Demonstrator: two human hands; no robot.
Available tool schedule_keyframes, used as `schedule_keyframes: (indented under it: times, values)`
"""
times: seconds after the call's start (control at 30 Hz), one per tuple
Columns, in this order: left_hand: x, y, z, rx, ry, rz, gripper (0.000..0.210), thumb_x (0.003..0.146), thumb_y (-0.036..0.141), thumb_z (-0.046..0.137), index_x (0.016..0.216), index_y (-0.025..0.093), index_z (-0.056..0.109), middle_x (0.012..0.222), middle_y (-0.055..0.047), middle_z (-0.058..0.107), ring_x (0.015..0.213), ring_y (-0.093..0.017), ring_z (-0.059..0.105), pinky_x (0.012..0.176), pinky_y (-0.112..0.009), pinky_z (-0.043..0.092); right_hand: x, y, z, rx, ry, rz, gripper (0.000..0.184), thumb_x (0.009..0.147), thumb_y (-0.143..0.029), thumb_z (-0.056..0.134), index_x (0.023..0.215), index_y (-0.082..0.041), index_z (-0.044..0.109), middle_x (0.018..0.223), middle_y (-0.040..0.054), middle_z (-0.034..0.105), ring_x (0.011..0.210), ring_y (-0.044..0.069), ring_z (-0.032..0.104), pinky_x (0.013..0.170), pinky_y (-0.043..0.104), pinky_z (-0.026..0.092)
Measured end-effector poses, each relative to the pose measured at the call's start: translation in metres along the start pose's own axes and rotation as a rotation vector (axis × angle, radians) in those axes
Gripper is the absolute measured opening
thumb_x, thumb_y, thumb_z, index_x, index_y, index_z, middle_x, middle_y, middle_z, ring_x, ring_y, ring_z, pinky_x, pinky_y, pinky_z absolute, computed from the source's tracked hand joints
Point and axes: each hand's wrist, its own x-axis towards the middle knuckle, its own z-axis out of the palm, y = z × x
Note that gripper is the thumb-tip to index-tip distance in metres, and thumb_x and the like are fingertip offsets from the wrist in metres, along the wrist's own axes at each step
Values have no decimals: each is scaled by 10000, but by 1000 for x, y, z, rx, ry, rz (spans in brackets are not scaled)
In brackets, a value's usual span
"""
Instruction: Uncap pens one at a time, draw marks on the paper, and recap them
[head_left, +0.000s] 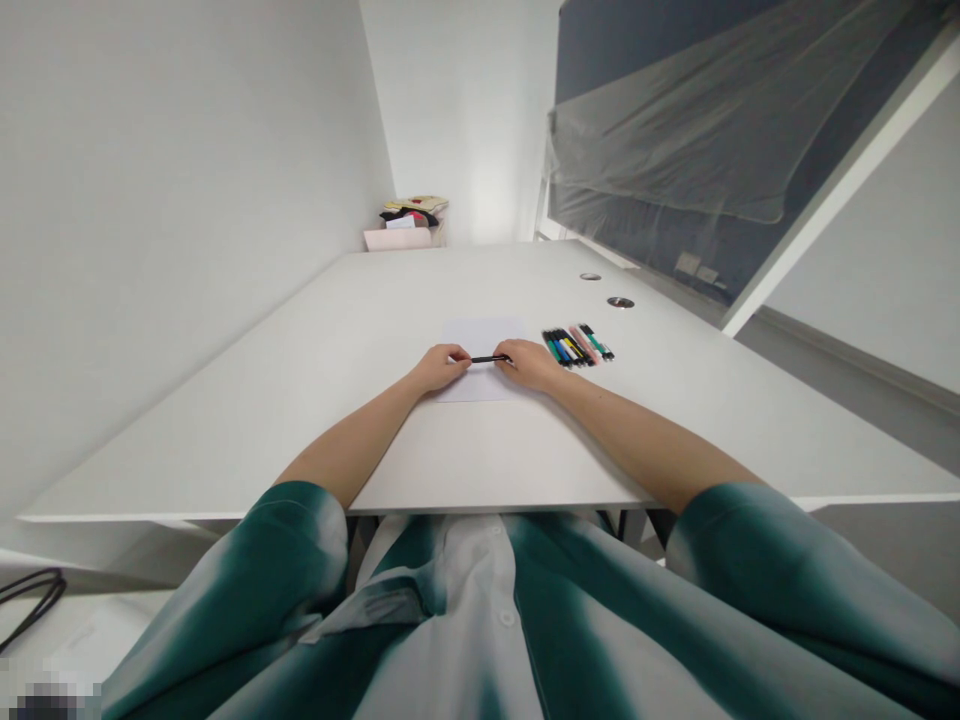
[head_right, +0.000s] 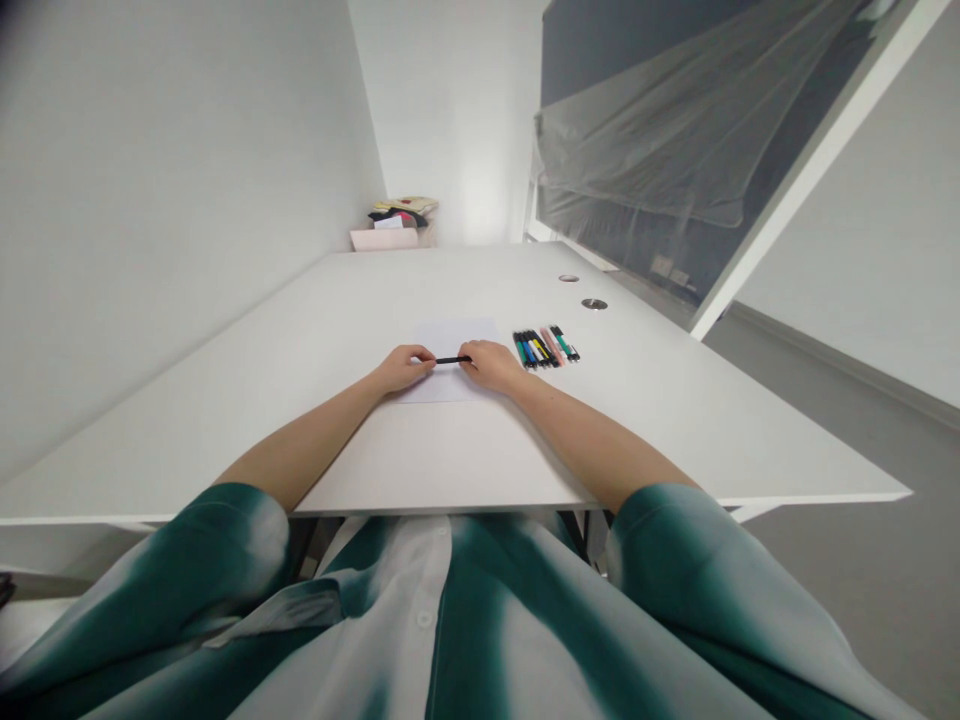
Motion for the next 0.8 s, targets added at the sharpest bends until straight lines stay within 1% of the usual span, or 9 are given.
schedule_keyframes:
  times: [0.07, 0.2, 0.4, 0.53, 0.63, 0.8]
  values:
    - [0, 0, -1, 15, 7, 1, 232, 768, 322, 586, 862, 158, 720, 914, -66, 737, 870, -219, 660, 872, -350, 505, 0, 0, 1, 0, 3, -8, 267, 957, -251, 462, 1127, -179, 655, 1121, 100, 689, 1032, 223, 622, 840, 287, 430]
    - [1, 2, -2, 70, 12, 8, 220, 773, 306, 590, 875, 161, 722, 935, -65, 740, 898, -225, 662, 895, -358, 500, 1, 0, 4, -14, -14, 4, 311, 979, -280, 422, 1167, -181, 649, 1173, 99, 679, 1032, 232, 633, 822, 292, 444]
    - [0, 6, -3, 183, 0, 30, 222, 794, 286, 580, 903, 166, 731, 977, -62, 740, 955, -226, 658, 945, -362, 486, 4, 1, 6, -28, -76, 18, 345, 998, -302, 378, 1177, -180, 647, 1167, 99, 688, 1039, 235, 639, 826, 286, 447]
    - [-1, 6, -4, 213, -3, 37, 208, 795, 284, 584, 897, 179, 732, 987, -55, 740, 962, -224, 655, 951, -366, 487, 4, 1, 6, -22, -99, 22, 335, 999, -298, 386, 1175, -187, 648, 1180, 99, 685, 1042, 236, 639, 815, 279, 446]
    - [-1, 6, -4, 212, 5, 43, 201, 792, 284, 589, 892, 182, 730, 987, -53, 739, 962, -223, 652, 951, -368, 486, 3, 1, 6, -7, -79, 27, 324, 998, -297, 399, 1169, -192, 653, 1179, 95, 686, 1043, 236, 639, 811, 278, 446]
    - [-1, 7, -3, 179, 42, 37, 206, 792, 271, 586, 909, 169, 721, 979, -59, 733, 946, -218, 649, 930, -359, 492, 2, 2, 3, 50, 3, 25, 290, 964, -291, 465, 1142, -192, 671, 1137, 86, 700, 1004, 238, 645, 802, 288, 450]
